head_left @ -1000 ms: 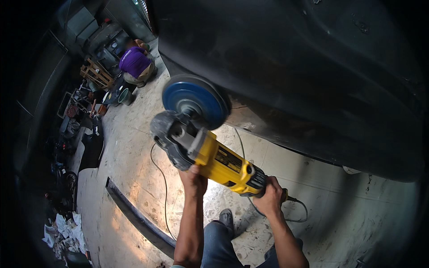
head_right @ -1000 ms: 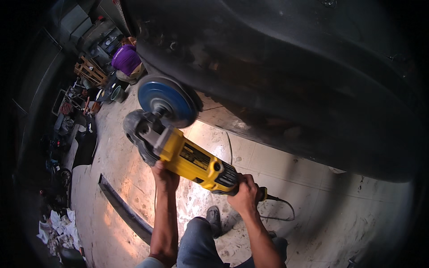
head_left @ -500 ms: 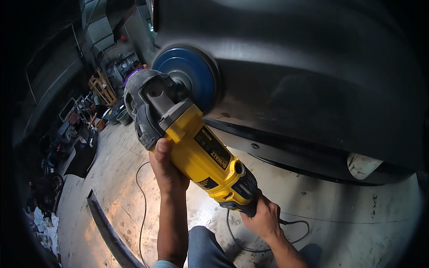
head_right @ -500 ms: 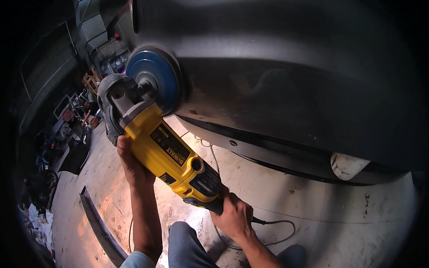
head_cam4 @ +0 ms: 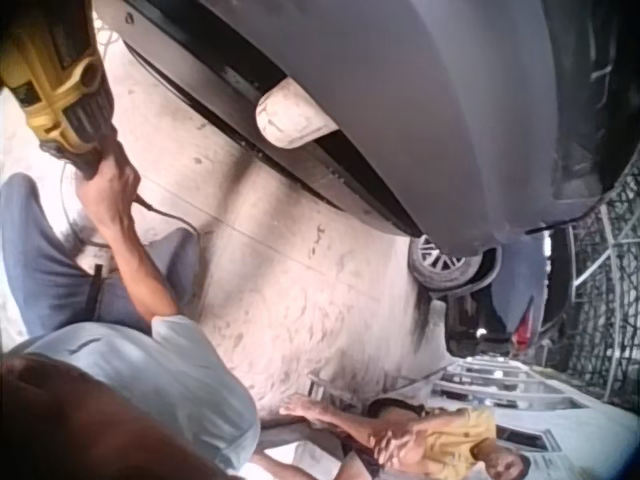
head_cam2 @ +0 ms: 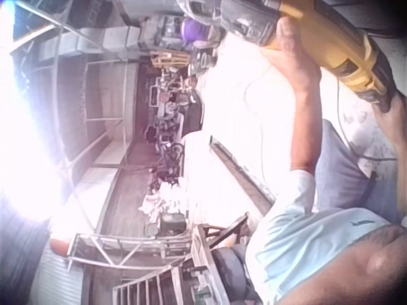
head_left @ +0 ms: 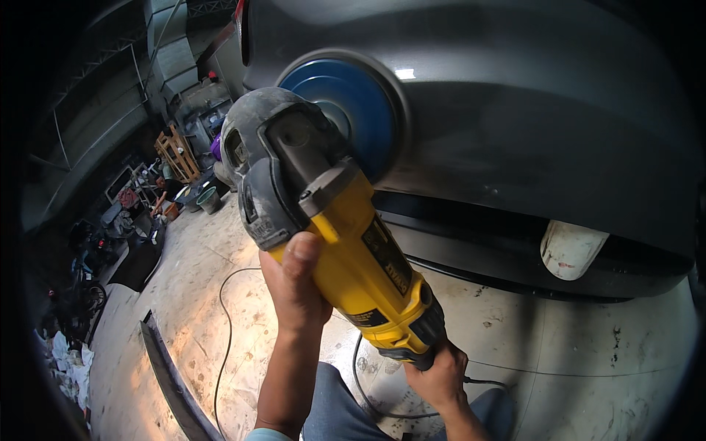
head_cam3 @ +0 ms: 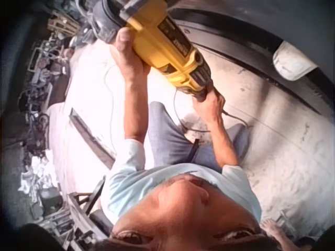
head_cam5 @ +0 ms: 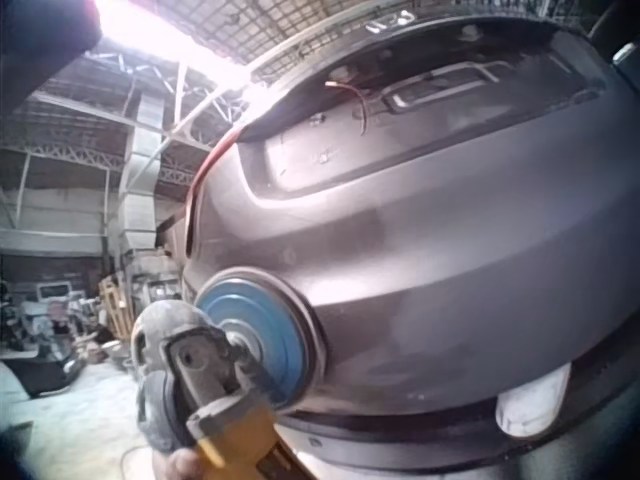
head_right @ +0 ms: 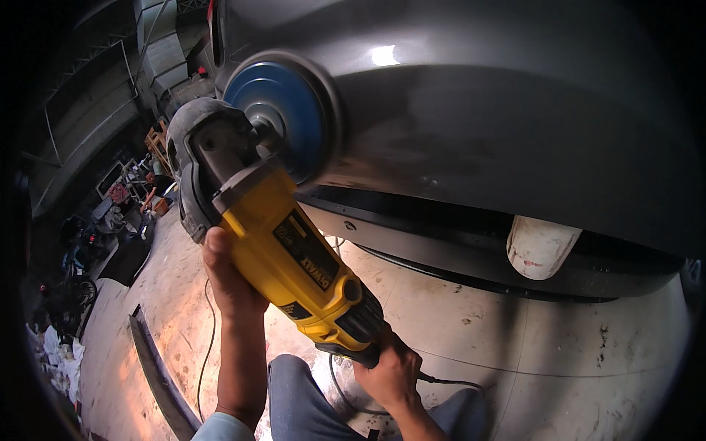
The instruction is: The person sands the rear bumper of a car using an electric sander after applying a filler by hand.
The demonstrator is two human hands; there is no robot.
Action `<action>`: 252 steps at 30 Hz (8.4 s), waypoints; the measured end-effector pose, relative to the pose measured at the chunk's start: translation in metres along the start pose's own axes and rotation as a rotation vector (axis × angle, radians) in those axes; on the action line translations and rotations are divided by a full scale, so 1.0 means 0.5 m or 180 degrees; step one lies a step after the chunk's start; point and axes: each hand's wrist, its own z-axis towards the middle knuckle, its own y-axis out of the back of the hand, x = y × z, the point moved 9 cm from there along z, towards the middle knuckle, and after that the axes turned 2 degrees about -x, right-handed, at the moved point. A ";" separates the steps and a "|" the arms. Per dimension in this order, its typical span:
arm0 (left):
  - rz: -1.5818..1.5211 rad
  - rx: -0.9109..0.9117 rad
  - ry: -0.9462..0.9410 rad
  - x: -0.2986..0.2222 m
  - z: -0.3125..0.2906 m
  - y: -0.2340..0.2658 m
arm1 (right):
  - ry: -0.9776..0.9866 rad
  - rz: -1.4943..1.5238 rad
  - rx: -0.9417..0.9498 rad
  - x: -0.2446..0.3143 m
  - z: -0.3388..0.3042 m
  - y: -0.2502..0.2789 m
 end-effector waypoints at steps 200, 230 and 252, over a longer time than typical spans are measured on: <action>-0.0340 0.0672 0.0047 0.150 0.087 0.316 | -0.0305 -0.0129 -0.0900 -0.089 -0.015 -0.450; -0.0538 0.0354 -0.0270 0.191 0.408 0.646 | -0.0036 -0.0224 -0.0335 0.085 0.216 -0.765; -0.1018 -0.0107 -0.0213 0.135 0.351 0.754 | 0.0288 -0.0344 0.0649 0.150 0.193 -0.767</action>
